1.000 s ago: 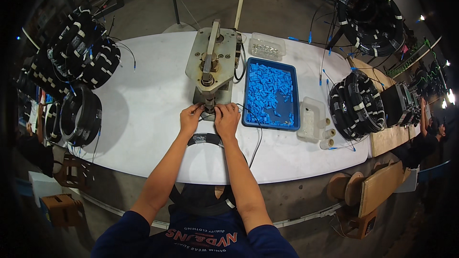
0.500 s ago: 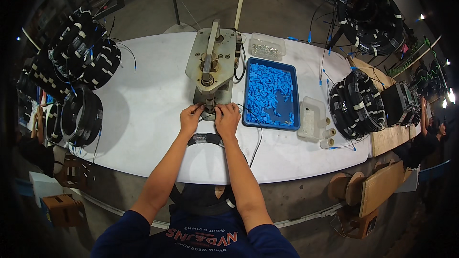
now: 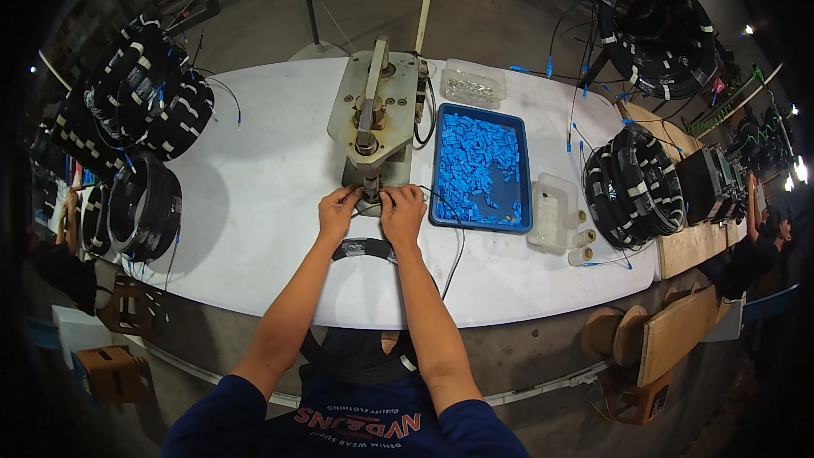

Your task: The person attaches connector pieces onto the ends of a coiled cable by hand, crimps the connection using a benchtop press machine, and installs additional connector parts onto the cable ends.

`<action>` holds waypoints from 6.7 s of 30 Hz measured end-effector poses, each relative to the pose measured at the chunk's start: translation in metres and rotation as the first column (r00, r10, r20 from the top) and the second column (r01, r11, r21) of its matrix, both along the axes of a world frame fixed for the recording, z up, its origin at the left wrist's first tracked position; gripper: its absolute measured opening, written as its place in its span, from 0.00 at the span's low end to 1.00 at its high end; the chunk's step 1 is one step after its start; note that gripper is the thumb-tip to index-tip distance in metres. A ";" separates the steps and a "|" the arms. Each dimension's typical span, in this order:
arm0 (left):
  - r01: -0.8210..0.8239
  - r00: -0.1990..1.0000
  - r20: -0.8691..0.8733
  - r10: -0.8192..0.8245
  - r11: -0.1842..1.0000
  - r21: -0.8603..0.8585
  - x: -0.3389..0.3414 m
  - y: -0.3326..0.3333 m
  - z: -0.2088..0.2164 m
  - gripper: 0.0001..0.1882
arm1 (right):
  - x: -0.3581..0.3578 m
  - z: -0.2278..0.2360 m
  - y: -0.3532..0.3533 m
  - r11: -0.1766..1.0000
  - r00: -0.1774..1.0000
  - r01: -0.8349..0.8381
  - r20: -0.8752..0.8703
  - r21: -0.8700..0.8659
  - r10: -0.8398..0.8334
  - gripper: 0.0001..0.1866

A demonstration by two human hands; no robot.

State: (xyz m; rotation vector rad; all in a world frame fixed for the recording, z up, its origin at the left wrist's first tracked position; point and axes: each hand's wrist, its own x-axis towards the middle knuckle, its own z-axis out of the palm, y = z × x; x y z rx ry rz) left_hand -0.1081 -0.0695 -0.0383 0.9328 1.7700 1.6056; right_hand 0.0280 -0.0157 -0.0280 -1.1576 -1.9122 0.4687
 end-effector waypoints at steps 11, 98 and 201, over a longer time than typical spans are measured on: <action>-0.007 1.000 -0.028 0.006 0.999 -0.043 0.000 0.001 0.000 0.12 | 0.001 -0.002 0.001 1.000 1.000 0.007 -0.005 0.001 -0.007 0.08; -0.045 0.984 -0.167 0.058 0.996 0.083 0.002 0.009 0.001 0.09 | -0.002 -0.002 0.003 0.998 0.998 0.046 -0.045 -0.046 -0.048 0.08; -0.017 0.999 -0.050 0.017 1.000 0.010 0.005 0.006 0.005 0.15 | -0.028 -0.002 -0.014 0.872 0.593 -0.065 -0.722 -0.485 -0.357 0.13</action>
